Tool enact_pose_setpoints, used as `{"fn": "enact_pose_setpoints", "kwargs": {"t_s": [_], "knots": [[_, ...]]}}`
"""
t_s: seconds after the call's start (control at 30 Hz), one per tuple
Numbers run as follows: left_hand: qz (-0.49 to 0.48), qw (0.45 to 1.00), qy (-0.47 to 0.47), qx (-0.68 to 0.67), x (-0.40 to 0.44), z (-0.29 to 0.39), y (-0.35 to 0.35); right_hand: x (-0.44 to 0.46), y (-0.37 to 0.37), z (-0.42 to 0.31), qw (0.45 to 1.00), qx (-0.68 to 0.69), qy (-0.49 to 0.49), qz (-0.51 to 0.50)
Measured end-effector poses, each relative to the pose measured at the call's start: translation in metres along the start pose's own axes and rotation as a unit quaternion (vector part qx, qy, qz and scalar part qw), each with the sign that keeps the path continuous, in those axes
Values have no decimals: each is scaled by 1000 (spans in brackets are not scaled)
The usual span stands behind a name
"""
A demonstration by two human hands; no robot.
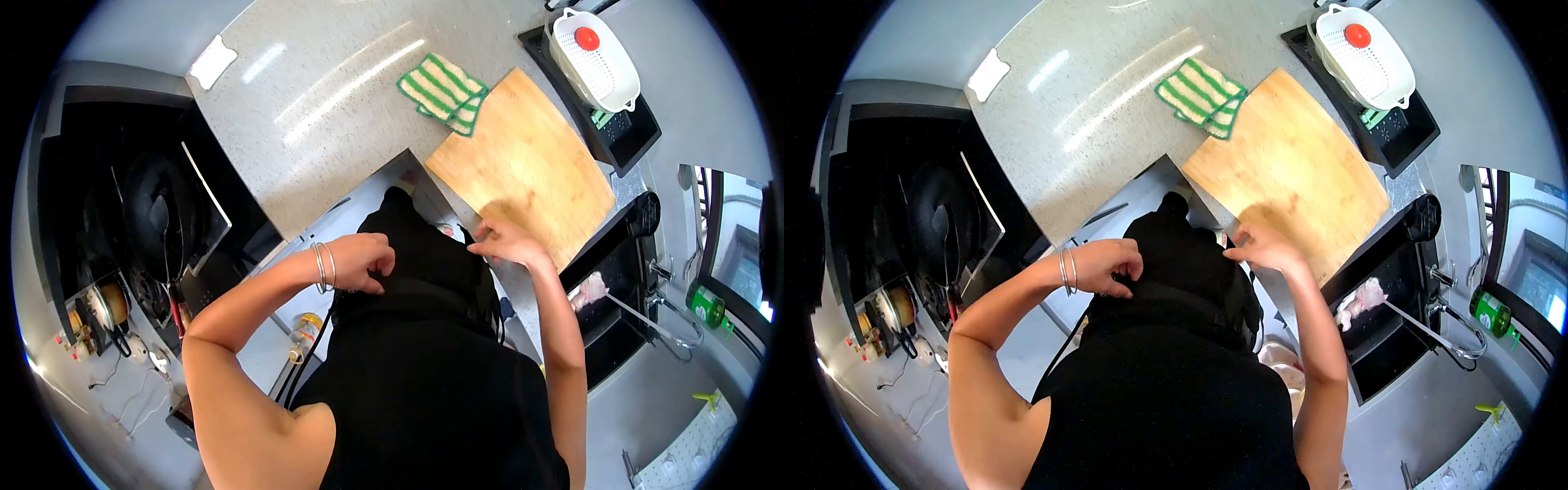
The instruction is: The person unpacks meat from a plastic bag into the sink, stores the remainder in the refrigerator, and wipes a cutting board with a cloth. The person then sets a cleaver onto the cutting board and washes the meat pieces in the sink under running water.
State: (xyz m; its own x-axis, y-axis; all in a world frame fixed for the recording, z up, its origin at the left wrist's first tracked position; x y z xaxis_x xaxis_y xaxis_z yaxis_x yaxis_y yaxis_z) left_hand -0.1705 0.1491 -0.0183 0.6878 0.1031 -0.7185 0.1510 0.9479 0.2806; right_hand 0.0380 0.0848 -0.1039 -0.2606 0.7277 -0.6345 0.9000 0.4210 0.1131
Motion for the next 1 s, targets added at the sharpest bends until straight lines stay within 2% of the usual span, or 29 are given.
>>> {"fn": "enact_pose_setpoints", "kwargs": {"t_s": [0.1, 0.17, 0.23, 0.27, 0.33, 0.43, 0.53, 0.67, 0.77, 0.83, 0.9, 1.0], "knots": [[29, 999, -25, -9, 2, -1, 3, 20, -7, 10, 996, -13, 90, 10], [11, 999, -20, -44, 4, -4, 2, 18, -11, 7, 998, -57, 13, -22], [-39, 995, 41, -84, 5, -10, 0, 11, -10, 4, 995, -58, -59, -63], [-63, 990, 71, -105, 5, -13, -2, 9, -8, 2, 996, -27, -53, -59], [-53, 989, 57, -130, 6, -16, -3, 5, -2, 1, 997, 37, -42, -53], [-45, 984, 43, -168, 6, -22, -6, 14, -1, 18, 995, 62, -29, -74], [-21, 982, 58, -179, 1, -20, -1, 25, 11, -11, 976, 177, 122, 25], [-50, 970, 83, -223, 3, -26, -10, 15, -22, -116, 965, 149, 216, -13], [93, 984, 38, -146, -3, -18, 6, 14, -53, -153, 968, 78, 222, -81], [165, 973, 10, -160, -13, -13, 16, 17, -62, -161, 964, 82, 235, -88], [231, 960, -16, -158, -21, -5, 27, 19, -63, -167, 963, 24, 254, -82], [260, 952, -17, -160, -28, -3, 30, 23, -59, -172, 958, -72, 272, -57]]}}
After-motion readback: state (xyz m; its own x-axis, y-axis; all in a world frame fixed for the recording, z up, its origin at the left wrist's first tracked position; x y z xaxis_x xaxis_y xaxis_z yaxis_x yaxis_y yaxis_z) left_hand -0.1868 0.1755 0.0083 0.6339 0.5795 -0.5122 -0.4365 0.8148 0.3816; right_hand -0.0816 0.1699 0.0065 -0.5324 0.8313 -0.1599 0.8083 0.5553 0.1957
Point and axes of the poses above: each hand's wrist, its own x-axis towards the middle knuckle, its own y-axis out of the back of the hand, z = x × y, the point moved 9 cm from there along x, towards the middle knuckle, and after that the axes turned 14 degrees about y, right-handed, at the moved point
